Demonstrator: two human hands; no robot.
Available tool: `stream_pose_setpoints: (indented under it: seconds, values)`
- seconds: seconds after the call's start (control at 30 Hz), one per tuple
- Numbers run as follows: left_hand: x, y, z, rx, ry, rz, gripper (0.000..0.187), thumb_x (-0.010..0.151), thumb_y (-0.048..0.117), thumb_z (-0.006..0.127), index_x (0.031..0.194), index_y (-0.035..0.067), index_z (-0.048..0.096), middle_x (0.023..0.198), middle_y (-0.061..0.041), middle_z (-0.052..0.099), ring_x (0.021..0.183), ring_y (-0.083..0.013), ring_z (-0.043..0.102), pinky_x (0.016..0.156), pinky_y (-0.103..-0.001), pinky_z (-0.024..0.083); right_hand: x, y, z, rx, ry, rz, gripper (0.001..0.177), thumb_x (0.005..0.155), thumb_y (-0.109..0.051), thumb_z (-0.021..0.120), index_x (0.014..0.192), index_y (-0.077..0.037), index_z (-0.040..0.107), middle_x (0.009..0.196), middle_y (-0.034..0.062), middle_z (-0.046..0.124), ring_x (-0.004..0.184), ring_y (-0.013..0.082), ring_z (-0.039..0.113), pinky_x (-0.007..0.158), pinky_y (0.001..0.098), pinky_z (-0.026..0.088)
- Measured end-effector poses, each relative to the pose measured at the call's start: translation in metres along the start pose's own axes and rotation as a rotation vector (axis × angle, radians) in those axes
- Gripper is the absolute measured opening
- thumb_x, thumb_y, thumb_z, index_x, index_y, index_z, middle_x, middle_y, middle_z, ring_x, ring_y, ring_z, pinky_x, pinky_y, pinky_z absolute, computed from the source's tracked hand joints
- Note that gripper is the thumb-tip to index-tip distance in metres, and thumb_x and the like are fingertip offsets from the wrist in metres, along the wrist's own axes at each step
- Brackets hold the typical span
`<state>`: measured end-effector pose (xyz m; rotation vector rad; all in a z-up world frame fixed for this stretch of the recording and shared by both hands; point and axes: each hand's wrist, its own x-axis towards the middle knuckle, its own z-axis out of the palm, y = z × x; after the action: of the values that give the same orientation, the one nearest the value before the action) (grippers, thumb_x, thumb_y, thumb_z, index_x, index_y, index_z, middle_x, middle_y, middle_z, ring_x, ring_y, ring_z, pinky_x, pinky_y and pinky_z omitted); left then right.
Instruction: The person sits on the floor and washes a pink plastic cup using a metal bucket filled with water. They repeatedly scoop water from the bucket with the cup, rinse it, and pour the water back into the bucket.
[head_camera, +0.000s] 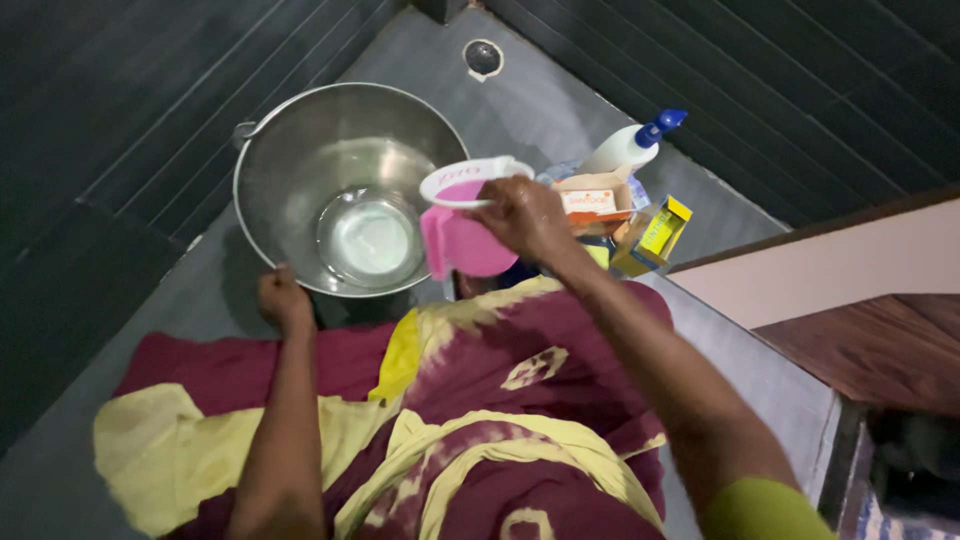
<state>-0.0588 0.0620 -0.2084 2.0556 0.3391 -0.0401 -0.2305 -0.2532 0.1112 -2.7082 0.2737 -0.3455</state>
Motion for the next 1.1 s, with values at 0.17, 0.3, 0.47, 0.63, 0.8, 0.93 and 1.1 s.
stream_pose_setpoints:
  seconds: [0.17, 0.3, 0.47, 0.63, 0.8, 0.93, 1.1]
  values:
    - [-0.015, 0.019, -0.001, 0.131, -0.076, -0.074, 0.047, 0.098, 0.028, 0.065, 0.133, -0.001, 0.052, 0.127, -0.027, 0.062, 0.110, -0.0471, 0.063, 0.092, -0.054, 0.050, -0.018, -0.015, 0.017, 0.112, 0.038, 0.146, 0.025, 0.086, -0.035, 0.079, 0.101, -0.015, 0.080, 0.086, 0.0114, 0.077, 0.072, 0.0278, 0.075, 0.062, 0.0418, 0.058]
    - [-0.014, 0.070, -0.002, 0.013, -0.069, -0.403, 0.048, 0.104, 0.027, 0.048, 0.148, 0.009, 0.044, 0.139, -0.022, 0.059, 0.119, -0.0428, 0.063, 0.102, -0.053, 0.050, 0.000, 0.000, 0.014, 0.208, -0.015, 0.283, 0.027, 0.083, -0.037, 0.082, 0.097, -0.013, 0.081, 0.081, 0.0110, 0.077, 0.069, 0.0246, 0.074, 0.062, 0.0383, 0.056]
    - [-0.036, 0.115, -0.014, 0.275, -0.066, -0.432, 0.051, 0.109, 0.027, 0.037, 0.158, 0.012, 0.028, 0.138, -0.028, 0.058, 0.119, -0.0488, 0.060, 0.103, -0.058, 0.046, 0.074, 0.069, 0.014, 0.335, -0.074, 0.536, 0.023, 0.086, -0.033, 0.079, 0.085, -0.011, 0.079, 0.069, 0.0037, 0.072, 0.057, 0.0113, 0.062, 0.052, 0.0315, 0.046]
    - [-0.018, 0.088, 0.002, 0.263, -0.005, -0.333, 0.057, 0.103, 0.017, 0.045, 0.156, 0.010, 0.026, 0.136, -0.026, 0.059, 0.115, -0.0429, 0.065, 0.093, -0.053, 0.054, 0.148, 0.126, -0.005, 0.683, 0.089, 0.561, 0.027, 0.087, -0.032, 0.083, 0.078, -0.008, 0.074, 0.070, 0.0037, 0.070, 0.057, 0.0105, 0.061, 0.050, 0.0286, 0.048]
    - [0.005, 0.029, 0.029, 0.269, 0.149, -0.020, 0.045, 0.110, 0.012, 0.045, 0.150, -0.005, 0.033, 0.129, -0.033, 0.061, 0.109, -0.0455, 0.067, 0.089, -0.051, 0.054, 0.207, 0.128, -0.039, 0.706, 0.227, 0.615, 0.025, 0.088, -0.035, 0.079, 0.086, -0.010, 0.077, 0.076, 0.0047, 0.070, 0.056, 0.0116, 0.061, 0.049, 0.0335, 0.052]
    - [0.000, 0.031, 0.024, 0.225, 0.133, 0.004, 0.029, 0.108, 0.009, 0.045, 0.133, -0.006, 0.044, 0.120, -0.031, 0.064, 0.106, -0.0448, 0.067, 0.087, -0.052, 0.052, 0.224, 0.112, -0.064, 0.691, 0.264, 0.546, 0.026, 0.088, -0.035, 0.080, 0.089, -0.010, 0.078, 0.076, 0.0043, 0.071, 0.058, 0.0106, 0.061, 0.050, 0.0322, 0.050]
    - [-0.011, 0.059, 0.017, 0.284, 0.187, -0.017, 0.024, 0.110, 0.008, 0.048, 0.132, -0.002, 0.048, 0.123, -0.028, 0.064, 0.111, -0.0448, 0.066, 0.092, -0.054, 0.050, 0.210, 0.083, -0.076, 0.620, 0.191, 0.430, 0.028, 0.088, -0.036, 0.082, 0.093, -0.009, 0.078, 0.077, 0.0039, 0.072, 0.060, 0.0093, 0.060, 0.052, 0.0305, 0.048]
